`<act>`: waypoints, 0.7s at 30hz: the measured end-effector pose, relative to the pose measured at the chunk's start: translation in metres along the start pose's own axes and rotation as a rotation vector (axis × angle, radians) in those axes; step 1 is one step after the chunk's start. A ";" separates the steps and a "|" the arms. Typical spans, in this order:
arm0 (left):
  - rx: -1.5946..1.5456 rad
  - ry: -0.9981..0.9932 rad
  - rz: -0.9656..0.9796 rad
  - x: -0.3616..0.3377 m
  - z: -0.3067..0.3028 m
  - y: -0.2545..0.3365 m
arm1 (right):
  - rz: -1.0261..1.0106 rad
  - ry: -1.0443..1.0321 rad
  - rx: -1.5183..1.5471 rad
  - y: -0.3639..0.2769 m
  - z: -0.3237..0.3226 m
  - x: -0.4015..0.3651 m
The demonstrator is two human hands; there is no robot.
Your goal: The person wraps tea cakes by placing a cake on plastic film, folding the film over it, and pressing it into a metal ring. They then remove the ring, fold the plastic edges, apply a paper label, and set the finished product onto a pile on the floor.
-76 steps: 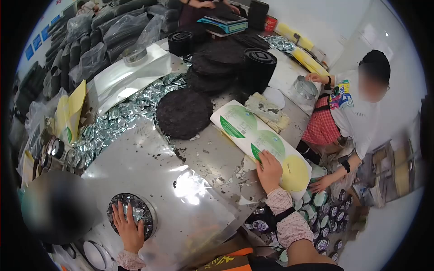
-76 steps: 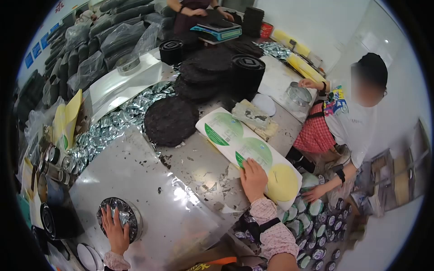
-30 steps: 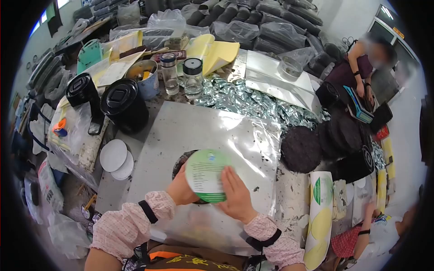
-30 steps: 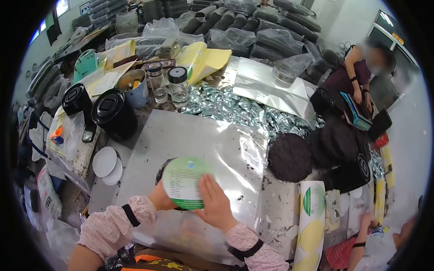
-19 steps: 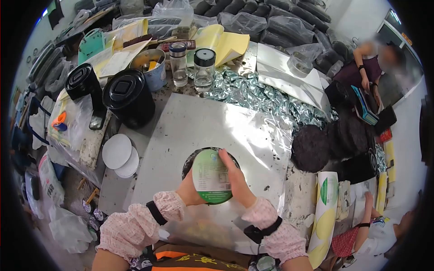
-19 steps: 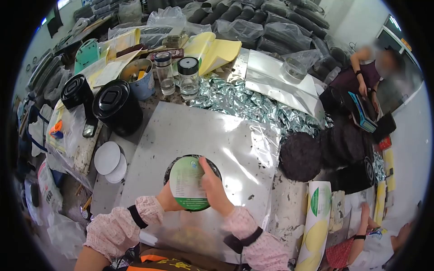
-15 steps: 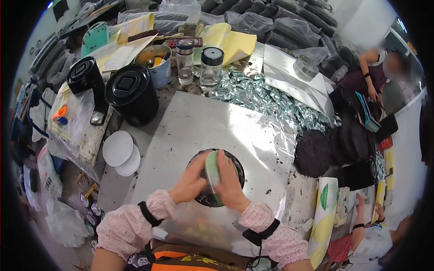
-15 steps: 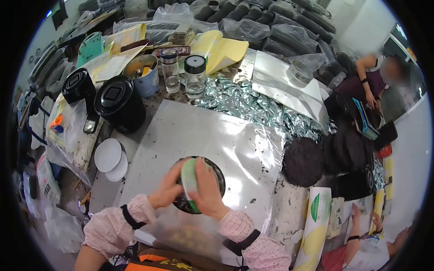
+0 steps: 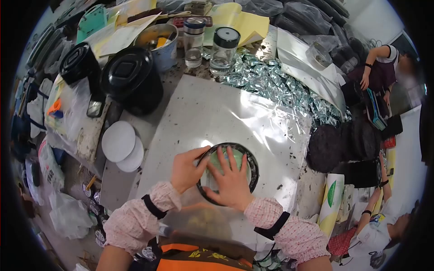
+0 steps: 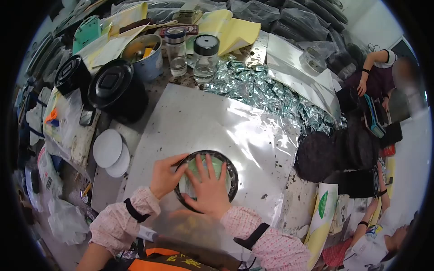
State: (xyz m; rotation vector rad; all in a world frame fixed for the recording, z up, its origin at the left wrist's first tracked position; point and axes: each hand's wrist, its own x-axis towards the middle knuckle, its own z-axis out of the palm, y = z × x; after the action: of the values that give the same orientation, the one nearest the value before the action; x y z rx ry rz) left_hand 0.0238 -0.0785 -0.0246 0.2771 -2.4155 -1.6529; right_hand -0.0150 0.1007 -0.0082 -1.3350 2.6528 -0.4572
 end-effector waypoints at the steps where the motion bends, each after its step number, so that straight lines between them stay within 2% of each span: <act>1: 0.055 0.034 0.078 -0.002 -0.001 0.017 | 0.027 -0.031 -0.014 0.000 0.002 -0.001; 2: 0.112 0.069 0.158 -0.007 0.000 0.037 | 0.018 -0.026 0.002 0.002 0.005 -0.001; 3: 0.114 -0.029 0.298 -0.018 0.004 0.060 | 0.008 -0.026 0.020 0.002 0.006 -0.003; 4: 0.217 0.018 0.533 -0.032 0.019 0.068 | -0.006 -0.006 -0.043 0.002 0.007 -0.004; 5: 0.254 -0.028 0.602 -0.041 0.025 0.092 | -0.019 0.014 -0.105 0.001 0.007 -0.006; 6: 0.258 0.027 0.639 -0.049 0.038 0.101 | -0.030 0.036 -0.168 0.001 0.008 -0.007; 7: 0.280 0.057 0.634 -0.060 0.044 0.106 | -0.041 0.045 -0.084 0.002 0.000 -0.008; 10: 0.340 0.125 0.592 -0.086 0.043 0.111 | -0.076 0.376 0.119 0.037 0.004 -0.030; 13: 0.388 0.119 0.527 -0.111 0.036 0.116 | 0.273 0.317 0.350 0.043 0.002 -0.037; 14: 0.413 0.118 0.503 -0.117 0.036 0.117 | 0.225 0.388 0.389 0.034 0.008 -0.037; 17: 0.503 0.111 0.387 -0.130 0.033 0.117 | 0.146 -0.030 1.095 -0.024 0.006 -0.048; 18: 0.529 0.101 0.339 -0.135 0.033 0.117 | 0.031 -0.011 0.909 -0.024 0.009 -0.059; 20: 0.378 0.078 0.211 -0.134 0.028 0.097 | -0.191 0.031 0.522 -0.021 0.015 -0.074; 21: 0.304 0.072 0.144 -0.131 0.023 0.080 | -0.198 0.094 0.476 -0.019 0.009 -0.080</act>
State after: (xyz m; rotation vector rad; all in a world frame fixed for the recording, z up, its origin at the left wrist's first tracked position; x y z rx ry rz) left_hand 0.1401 0.0057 0.0343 0.1981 -2.5600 -1.1952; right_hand 0.0490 0.1523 -0.0112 -1.4391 2.2713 -1.1171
